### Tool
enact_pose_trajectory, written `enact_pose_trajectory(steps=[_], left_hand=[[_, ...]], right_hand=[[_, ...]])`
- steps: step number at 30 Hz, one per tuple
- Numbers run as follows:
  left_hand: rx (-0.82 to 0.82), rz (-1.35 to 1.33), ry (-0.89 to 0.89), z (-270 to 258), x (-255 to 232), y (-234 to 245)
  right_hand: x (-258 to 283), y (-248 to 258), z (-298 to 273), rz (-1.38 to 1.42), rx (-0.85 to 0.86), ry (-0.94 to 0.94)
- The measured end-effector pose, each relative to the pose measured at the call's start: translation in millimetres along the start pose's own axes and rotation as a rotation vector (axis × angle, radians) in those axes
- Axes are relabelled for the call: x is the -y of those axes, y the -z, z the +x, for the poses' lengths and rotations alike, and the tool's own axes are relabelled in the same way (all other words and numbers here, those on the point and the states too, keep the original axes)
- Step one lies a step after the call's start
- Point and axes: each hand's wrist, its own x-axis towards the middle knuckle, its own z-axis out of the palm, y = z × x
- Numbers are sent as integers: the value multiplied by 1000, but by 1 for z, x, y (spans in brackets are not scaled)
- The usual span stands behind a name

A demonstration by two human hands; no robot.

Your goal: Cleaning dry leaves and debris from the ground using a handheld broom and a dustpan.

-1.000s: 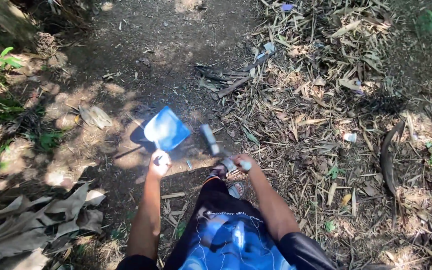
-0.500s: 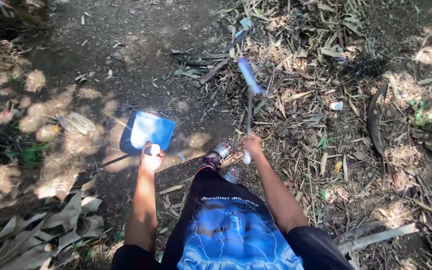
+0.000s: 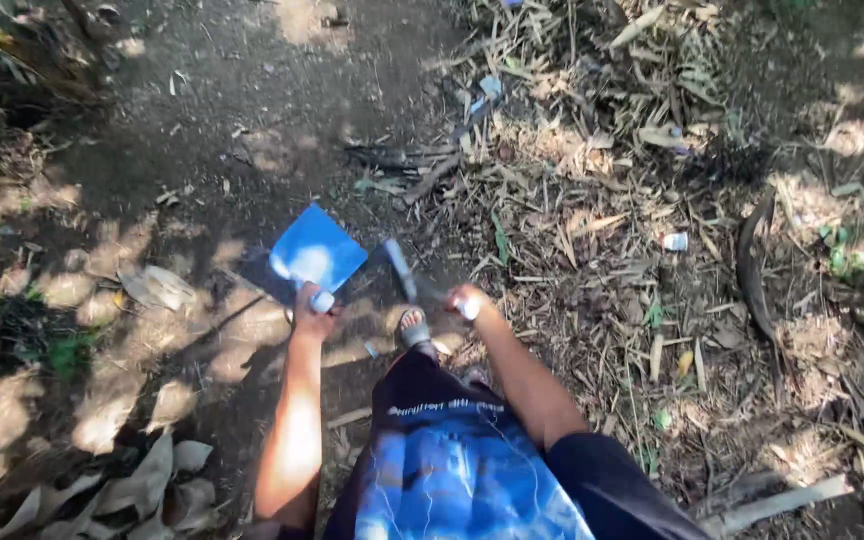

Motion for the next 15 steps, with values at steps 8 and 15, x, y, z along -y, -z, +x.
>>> enact_pose_trajectory(steps=[8, 15], left_hand=[[217, -82, 328, 12, -40, 36], [321, 64, 587, -12, -43, -5]], right_hand=[[150, 135, 47, 138, -196, 119], [148, 108, -34, -354, -477, 710]])
